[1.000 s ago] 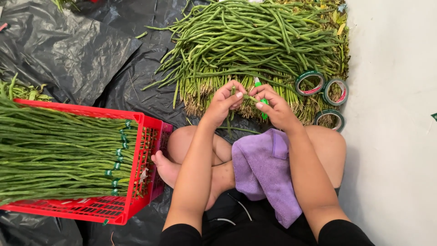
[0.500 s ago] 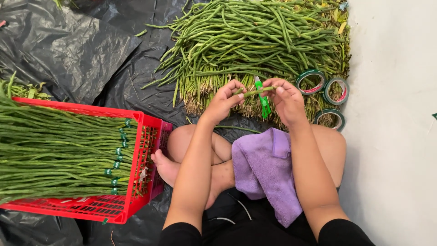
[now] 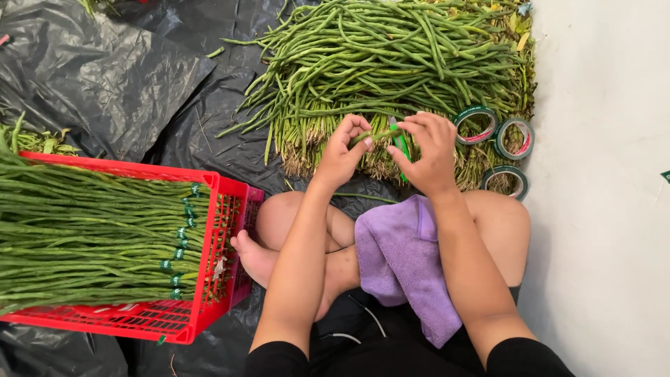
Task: Cleaning and trimming long green beans using a cloth and a small tool
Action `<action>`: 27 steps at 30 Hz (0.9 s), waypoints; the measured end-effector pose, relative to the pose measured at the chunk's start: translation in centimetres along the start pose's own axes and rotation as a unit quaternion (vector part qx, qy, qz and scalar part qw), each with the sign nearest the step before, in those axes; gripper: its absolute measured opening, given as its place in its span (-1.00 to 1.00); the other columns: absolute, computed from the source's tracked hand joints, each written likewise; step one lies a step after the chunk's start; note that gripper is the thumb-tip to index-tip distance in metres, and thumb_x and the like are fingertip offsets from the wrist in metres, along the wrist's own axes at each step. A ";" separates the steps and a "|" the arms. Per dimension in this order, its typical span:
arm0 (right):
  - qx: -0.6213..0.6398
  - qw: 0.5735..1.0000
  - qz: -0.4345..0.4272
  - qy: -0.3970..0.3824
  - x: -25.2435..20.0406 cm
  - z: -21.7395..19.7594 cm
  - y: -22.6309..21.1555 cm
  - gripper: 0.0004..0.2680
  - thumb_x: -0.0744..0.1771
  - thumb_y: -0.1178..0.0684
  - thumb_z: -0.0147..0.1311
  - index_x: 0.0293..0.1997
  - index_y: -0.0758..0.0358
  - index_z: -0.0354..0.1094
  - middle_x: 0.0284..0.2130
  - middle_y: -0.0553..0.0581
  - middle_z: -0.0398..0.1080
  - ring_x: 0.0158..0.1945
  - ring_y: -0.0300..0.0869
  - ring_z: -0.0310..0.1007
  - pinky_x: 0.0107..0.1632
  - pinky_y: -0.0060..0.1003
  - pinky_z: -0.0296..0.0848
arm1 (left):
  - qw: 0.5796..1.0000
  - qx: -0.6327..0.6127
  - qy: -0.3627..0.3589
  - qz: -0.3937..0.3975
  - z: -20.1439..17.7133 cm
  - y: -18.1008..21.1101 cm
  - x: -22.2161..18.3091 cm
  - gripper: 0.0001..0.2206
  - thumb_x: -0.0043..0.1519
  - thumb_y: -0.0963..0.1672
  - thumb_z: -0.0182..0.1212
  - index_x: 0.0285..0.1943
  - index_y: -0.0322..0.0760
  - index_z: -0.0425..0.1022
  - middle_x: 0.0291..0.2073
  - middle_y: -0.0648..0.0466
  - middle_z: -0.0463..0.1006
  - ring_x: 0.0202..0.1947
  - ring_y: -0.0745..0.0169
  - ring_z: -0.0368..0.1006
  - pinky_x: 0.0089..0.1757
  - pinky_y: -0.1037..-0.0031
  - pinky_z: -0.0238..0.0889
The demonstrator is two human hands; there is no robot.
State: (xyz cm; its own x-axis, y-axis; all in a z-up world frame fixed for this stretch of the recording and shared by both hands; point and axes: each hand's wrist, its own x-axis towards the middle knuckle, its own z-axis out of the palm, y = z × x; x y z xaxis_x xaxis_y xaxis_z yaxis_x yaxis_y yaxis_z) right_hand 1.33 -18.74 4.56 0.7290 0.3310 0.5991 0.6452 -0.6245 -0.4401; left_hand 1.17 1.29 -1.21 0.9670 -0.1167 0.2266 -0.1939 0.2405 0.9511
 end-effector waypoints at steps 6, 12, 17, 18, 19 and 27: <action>-0.069 0.995 -0.070 -0.016 -0.8 2.2 1.3 -0.86 0.39 -0.13 0.11 -0.04 0.00 0.44 -0.08 0.02 0.29 0.17 -0.05 0.23 0.25 -0.03 0.12 | 0.997 0.071 -0.024 -0.013 0.7 1.1 -0.1 -0.80 0.28 -0.29 0.15 0.03 -0.24 0.38 -0.43 0.03 0.59 -0.36 0.29 0.44 -0.14 0.39 0.27; -0.084 0.990 -0.105 -0.035 -1.2 2.4 2.1 -0.92 0.37 -0.06 0.21 -0.20 0.00 0.49 -0.23 -0.05 0.27 0.01 -0.10 0.27 0.14 -0.07 0.22 | 0.984 0.176 0.025 -0.030 -0.4 3.7 -0.1 -0.87 0.29 -0.25 0.18 -0.02 -0.24 0.44 -0.39 -0.01 0.63 -0.39 0.17 0.49 -0.21 0.34 0.31; -0.137 0.954 -0.148 -0.224 0.6 2.4 1.4 -0.90 0.32 -0.12 0.23 -0.25 -0.05 0.55 -0.41 -0.09 0.32 -0.12 -0.18 0.32 0.13 -0.16 0.29 | 0.954 0.226 0.186 -0.058 -2.8 4.2 0.3 -0.90 0.36 -0.23 0.03 -0.05 -0.22 0.45 -0.43 0.06 0.54 -0.48 0.29 0.39 -0.32 0.49 0.30; -0.117 0.940 -0.147 -0.285 1.4 2.5 1.8 -0.93 0.31 -0.09 0.25 -0.30 -0.06 0.56 -0.47 -0.11 0.34 -0.19 -0.19 0.31 0.07 -0.19 0.30 | 0.950 0.213 0.219 -0.065 -3.2 4.2 0.2 -0.91 0.36 -0.22 0.04 -0.05 -0.24 0.46 -0.44 0.07 0.50 -0.50 0.32 0.35 -0.35 0.50 0.26; -0.096 0.923 -0.143 -0.345 2.0 2.6 2.2 -0.95 0.29 -0.07 0.27 -0.34 -0.07 0.57 -0.53 -0.12 0.36 -0.26 -0.21 0.31 0.01 -0.21 0.31 | 0.945 0.199 0.250 -0.073 -3.5 4.1 0.1 -0.91 0.36 -0.22 0.04 -0.05 -0.26 0.46 -0.46 0.09 0.47 -0.53 0.35 0.30 -0.37 0.52 0.23; -0.179 0.970 0.115 -0.114 11.8 -8.9 6.4 -0.60 0.52 -0.34 -0.05 0.09 0.30 0.18 -0.06 0.27 0.19 0.03 0.04 0.14 0.21 -0.06 0.19 | 0.944 0.152 0.283 -0.070 -3.7 4.2 -0.4 -0.94 0.38 -0.19 0.04 -0.08 -0.25 0.43 -0.49 0.13 0.42 -0.49 0.39 0.24 -0.33 0.52 0.19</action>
State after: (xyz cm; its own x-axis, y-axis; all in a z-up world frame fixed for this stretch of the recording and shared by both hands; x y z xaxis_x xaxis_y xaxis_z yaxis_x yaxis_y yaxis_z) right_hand 12.04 -25.11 14.72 0.9022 0.2770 0.3306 0.3690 -0.8926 -0.2591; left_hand 0.57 5.87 1.88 0.9039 0.4269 0.0271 -0.0122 -0.0374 0.9992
